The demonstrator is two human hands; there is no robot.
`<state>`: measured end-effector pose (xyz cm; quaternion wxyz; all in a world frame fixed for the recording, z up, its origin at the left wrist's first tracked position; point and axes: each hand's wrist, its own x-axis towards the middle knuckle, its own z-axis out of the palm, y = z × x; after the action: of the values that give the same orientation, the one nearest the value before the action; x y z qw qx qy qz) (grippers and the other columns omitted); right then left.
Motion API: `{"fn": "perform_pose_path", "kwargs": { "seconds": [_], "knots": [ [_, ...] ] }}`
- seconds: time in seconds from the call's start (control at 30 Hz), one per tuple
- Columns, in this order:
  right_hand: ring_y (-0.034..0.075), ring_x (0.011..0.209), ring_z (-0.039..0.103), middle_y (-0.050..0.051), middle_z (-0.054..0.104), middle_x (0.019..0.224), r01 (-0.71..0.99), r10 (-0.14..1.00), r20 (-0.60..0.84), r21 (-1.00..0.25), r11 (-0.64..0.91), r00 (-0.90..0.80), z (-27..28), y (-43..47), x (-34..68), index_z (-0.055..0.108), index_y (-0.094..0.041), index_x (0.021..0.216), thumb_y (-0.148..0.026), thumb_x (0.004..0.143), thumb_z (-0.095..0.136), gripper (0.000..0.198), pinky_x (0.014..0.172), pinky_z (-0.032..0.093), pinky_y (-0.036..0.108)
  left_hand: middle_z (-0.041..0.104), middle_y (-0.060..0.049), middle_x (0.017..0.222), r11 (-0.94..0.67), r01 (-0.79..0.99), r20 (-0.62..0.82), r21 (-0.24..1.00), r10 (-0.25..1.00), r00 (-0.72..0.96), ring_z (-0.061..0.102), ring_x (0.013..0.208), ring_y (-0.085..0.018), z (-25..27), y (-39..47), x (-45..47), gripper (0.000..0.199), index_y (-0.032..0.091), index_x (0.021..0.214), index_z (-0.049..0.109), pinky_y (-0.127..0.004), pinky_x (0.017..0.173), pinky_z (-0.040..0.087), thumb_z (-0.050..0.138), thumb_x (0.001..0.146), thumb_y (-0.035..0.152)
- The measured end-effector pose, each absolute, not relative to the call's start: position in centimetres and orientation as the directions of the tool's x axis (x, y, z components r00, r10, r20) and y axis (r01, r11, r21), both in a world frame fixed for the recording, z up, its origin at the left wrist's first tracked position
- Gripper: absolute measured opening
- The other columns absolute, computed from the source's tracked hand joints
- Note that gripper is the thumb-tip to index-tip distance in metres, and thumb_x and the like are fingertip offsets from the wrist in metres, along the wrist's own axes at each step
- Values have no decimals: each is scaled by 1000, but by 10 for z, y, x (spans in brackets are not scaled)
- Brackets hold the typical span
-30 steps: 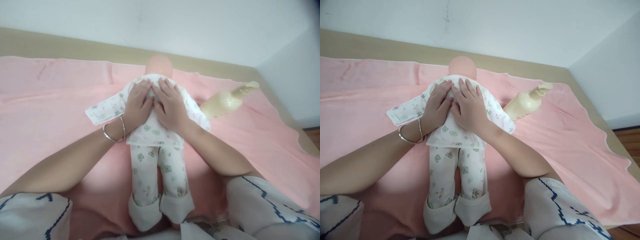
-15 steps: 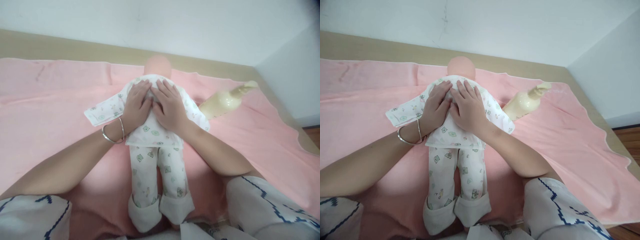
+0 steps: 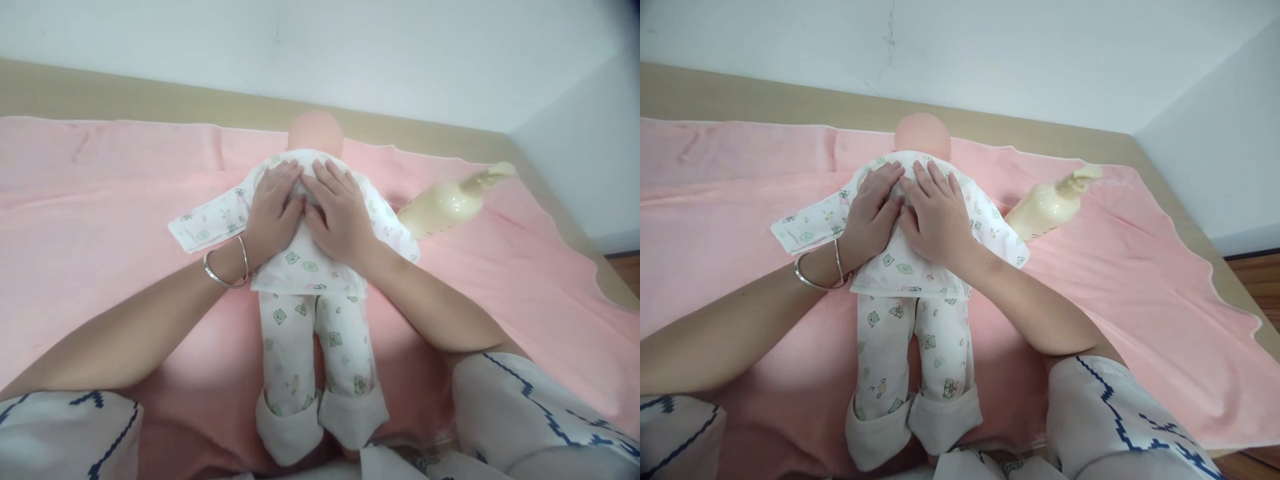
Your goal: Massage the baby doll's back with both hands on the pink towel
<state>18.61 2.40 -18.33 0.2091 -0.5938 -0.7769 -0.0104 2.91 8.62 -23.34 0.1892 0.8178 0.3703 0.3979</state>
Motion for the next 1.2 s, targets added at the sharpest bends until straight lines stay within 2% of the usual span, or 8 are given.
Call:
{"fn": "perform_pose_path", "kwargs": {
  "seconds": [0.17, 0.5, 0.73, 0.9, 0.93, 1.07, 1.13, 1.2],
  "knots": [
    [29, 153, 30, 8, 42, 160, 928, 913, 350, -222, 298, -210, -185, 24, 186, 53, -18, 144, -23, 95, 36, 52, 126, 24, 56, 48, -5, 155, -666, 427, 530, 612, 746, 403, 38, 150, -22, -234, 86, 28, 47, 29, 142, 49, -47, 130, 28, 33, 103, 50],
    [29, 153, 31, 8, 43, 159, 921, 914, 353, -249, 299, -201, -182, 24, 186, 54, -17, 144, -22, 94, 37, 53, 127, 24, 55, 48, -4, 155, -671, 395, 534, 628, 741, 408, 38, 149, -25, -239, 90, 28, 57, 26, 143, 50, -55, 130, 28, 30, 103, 60],
    [30, 153, 32, 9, 43, 159, 925, 910, 363, -236, 297, -200, -185, 25, 185, 55, -16, 143, -22, 94, 40, 51, 127, 26, 56, 49, -6, 154, -657, 418, 534, 627, 754, 382, 40, 149, -24, -233, 85, 29, 47, 24, 142, 52, -50, 130, 29, 37, 102, 46],
    [23, 134, 58, 1, 68, 133, 894, 852, 437, -197, 402, -287, -143, 11, 193, 71, -24, 115, -17, 94, 41, 37, 122, 40, 48, 50, -8, 154, -644, 433, 526, 631, 765, 372, 41, 148, -23, -228, 81, 30, 46, 21, 141, 53, -48, 130, 29, 39, 100, 37],
    [22, 136, 56, 1, 65, 138, 909, 835, 495, -187, 373, -241, -129, 6, 198, 69, -25, 119, -18, 95, 40, 38, 120, 44, 43, 49, -8, 154, -640, 435, 518, 634, 768, 376, 40, 148, -24, -227, 80, 30, 46, 21, 141, 53, -48, 130, 28, 39, 100, 37],
    [19, 145, 46, 8, 53, 151, 908, 635, 773, -255, 333, -16, -81, -11, 232, 59, -14, 135, -21, 93, 43, 46, 117, 45, 37, 41, -8, 160, -529, 512, 374, 677, 846, 380, 32, 154, -27, -207, 71, 32, 52, 20, 147, 48, -52, 133, 19, 39, 98, 33],
    [20, 144, 47, 6, 59, 145, 885, 532, 841, -320, 338, 101, -68, -12, 256, 63, -13, 131, -20, 90, 45, 45, 113, 47, 34, 30, -9, 165, -398, 586, 196, 706, 905, 379, 18, 158, -33, -188, 59, 34, 58, 19, 151, 43, -59, 132, 15, 44, 96, 36],
    [20, 141, 51, 1, 66, 136, 865, 446, 878, -352, 357, 173, -63, -10, 280, 67, -17, 126, -20, 88, 48, 42, 110, 47, 30, 24, -4, 168, -298, 603, 17, 740, 905, 426, 8, 158, -37, -166, 46, 38, 56, 26, 150, 46, -65, 128, 20, 46, 98, 47]
  ]
}}
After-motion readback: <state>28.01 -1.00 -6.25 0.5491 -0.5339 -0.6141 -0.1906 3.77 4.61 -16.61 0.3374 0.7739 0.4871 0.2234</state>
